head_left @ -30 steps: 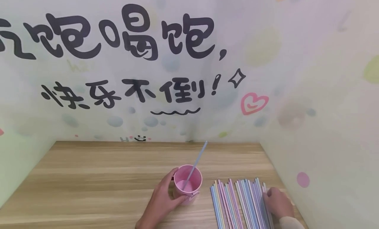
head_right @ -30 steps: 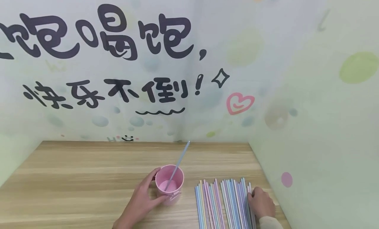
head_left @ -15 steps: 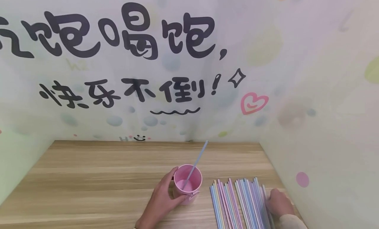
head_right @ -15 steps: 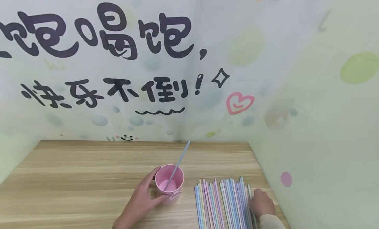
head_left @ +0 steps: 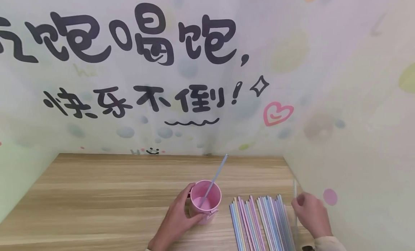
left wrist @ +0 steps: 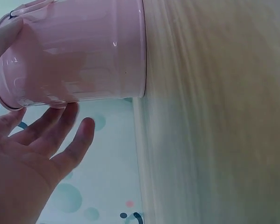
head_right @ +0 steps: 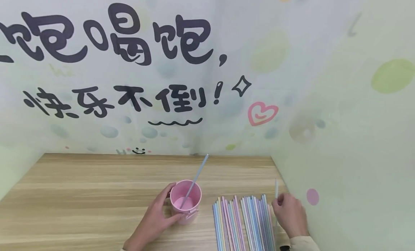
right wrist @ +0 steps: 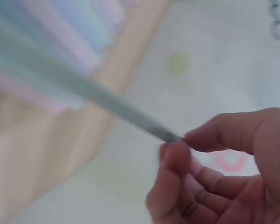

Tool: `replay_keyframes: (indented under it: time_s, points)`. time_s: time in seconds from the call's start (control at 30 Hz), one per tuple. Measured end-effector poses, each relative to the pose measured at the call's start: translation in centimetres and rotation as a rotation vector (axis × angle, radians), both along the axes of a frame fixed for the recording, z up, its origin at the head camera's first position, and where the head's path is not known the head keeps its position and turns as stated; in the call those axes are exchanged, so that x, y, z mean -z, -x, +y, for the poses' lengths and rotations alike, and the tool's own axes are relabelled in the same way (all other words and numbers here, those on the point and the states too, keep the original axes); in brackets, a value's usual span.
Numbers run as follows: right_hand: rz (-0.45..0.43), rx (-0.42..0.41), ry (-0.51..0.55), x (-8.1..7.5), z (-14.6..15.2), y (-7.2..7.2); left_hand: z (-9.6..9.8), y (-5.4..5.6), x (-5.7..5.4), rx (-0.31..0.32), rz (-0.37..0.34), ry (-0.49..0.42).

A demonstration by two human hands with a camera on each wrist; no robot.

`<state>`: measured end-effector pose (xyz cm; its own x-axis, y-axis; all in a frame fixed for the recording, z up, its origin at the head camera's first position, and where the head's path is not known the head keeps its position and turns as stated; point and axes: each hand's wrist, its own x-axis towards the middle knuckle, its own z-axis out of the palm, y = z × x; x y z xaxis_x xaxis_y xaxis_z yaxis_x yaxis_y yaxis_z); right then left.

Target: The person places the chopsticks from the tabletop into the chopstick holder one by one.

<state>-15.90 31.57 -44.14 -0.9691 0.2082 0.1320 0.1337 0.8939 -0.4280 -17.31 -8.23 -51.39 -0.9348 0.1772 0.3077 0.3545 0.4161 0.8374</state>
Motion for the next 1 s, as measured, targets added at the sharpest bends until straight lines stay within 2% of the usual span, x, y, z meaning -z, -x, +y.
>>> replay_keyframes:
  time_s: [0.17, 0.27, 0.43, 0.5, 0.57, 0.67, 0.8, 1.0]
  points:
    - [0.352, -0.025, 0.063, -2.7, -3.9, -0.3, 0.0, 0.1, -0.1, 0.029, -0.016, -0.034]
    - [0.525, -0.068, 0.218, -4.3, -6.5, -0.2, 0.0, 0.1, -0.1, 0.043, -0.027, -0.049]
    - [0.708, -0.205, 0.525, -6.3, -10.5, 0.6, 0.1, 0.2, 0.0, 0.041, -0.033, -0.044]
    - [0.755, -0.262, 0.575, -6.6, -11.9, 1.1, 0.1, 0.2, 0.0, 0.04, -0.04, -0.038]
    - [0.783, -0.318, 0.597, -6.4, -13.1, 1.6, 0.1, 0.2, 0.2, 0.039, -0.044, -0.031]
    - [0.769, -0.379, 0.587, -5.5, -14.7, 2.3, 0.1, 0.1, 0.3, 0.043, -0.049, -0.022]
    - [0.691, -0.414, 0.56, -4.0, -16.0, 3.0, 0.1, 0.1, 0.4, 0.044, -0.055, -0.02]
    - [0.564, -0.425, 0.508, -2.3, -17.4, 3.7, 0.0, 0.1, 0.3, 0.047, -0.062, -0.025]
